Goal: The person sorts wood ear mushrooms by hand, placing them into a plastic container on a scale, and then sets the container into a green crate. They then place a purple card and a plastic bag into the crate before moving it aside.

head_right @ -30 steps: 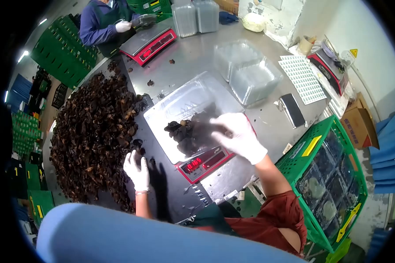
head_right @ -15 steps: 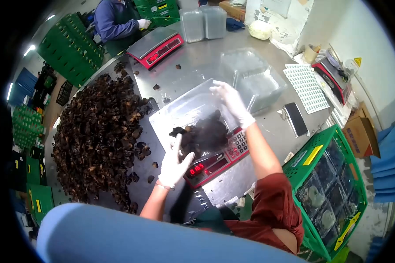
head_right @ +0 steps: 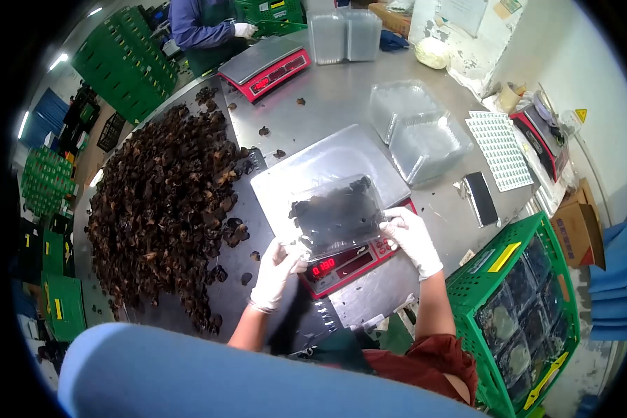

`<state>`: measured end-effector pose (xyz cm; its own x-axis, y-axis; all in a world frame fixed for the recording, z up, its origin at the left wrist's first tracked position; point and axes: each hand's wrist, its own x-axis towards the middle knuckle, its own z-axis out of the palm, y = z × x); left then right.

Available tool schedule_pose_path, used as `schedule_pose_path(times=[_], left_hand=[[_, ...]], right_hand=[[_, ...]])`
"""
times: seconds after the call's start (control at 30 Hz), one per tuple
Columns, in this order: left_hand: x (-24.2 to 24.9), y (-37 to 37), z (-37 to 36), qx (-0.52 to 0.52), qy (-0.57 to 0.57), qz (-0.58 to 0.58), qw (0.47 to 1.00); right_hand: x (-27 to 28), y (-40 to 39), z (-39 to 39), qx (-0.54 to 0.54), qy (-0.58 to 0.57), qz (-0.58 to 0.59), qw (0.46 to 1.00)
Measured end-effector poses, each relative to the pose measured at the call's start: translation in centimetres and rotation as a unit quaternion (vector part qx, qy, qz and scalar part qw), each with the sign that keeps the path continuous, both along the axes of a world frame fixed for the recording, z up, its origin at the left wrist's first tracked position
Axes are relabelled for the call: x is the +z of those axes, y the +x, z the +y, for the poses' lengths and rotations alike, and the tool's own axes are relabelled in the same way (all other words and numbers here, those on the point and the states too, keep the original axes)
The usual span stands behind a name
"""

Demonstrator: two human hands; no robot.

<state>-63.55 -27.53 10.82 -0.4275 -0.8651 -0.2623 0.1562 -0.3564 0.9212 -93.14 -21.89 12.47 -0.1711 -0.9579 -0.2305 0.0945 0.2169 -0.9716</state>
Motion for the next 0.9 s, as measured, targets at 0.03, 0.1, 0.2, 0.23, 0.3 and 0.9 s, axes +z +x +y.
schedule_pose_path(times=[0.03, 0.1, 0.2, 0.23, 0.3, 0.9], left_hand=[[-0.3, 0.0, 0.1, 0.008, 0.008, 0.008, 1.000], [-0.5, -0.1, 0.2, 0.019, 0.024, 0.026, 0.999], [-0.1, 0.4, 0.3, -0.009, 0.029, 0.050, 0.998], [-0.3, 0.8, 0.3, -0.028, 0.027, 0.051, 0.998], [-0.8, 1.1, 0.6, -0.048, -0.006, 0.025, 0.999], [-1.6, 3.7, 5.0, -0.070, -0.420, -0.212, 0.880]], right_hand=[[0.0, 0.2, 0.4, 0.001, 0.029, -0.028, 0.999], [-1.1, 0.5, 0.8, 0.005, 0.025, -0.085, 0.996], [-1.2, 1.3, 1.5, 0.009, 0.027, -0.160, 0.987], [-1.3, 1.5, 1.7, 0.011, 0.016, -0.128, 0.992], [-2.0, 2.0, 2.2, 0.016, -0.006, -0.063, 0.998], [-1.4, 5.5, 9.4, -0.041, -0.340, 0.361, 0.867]])
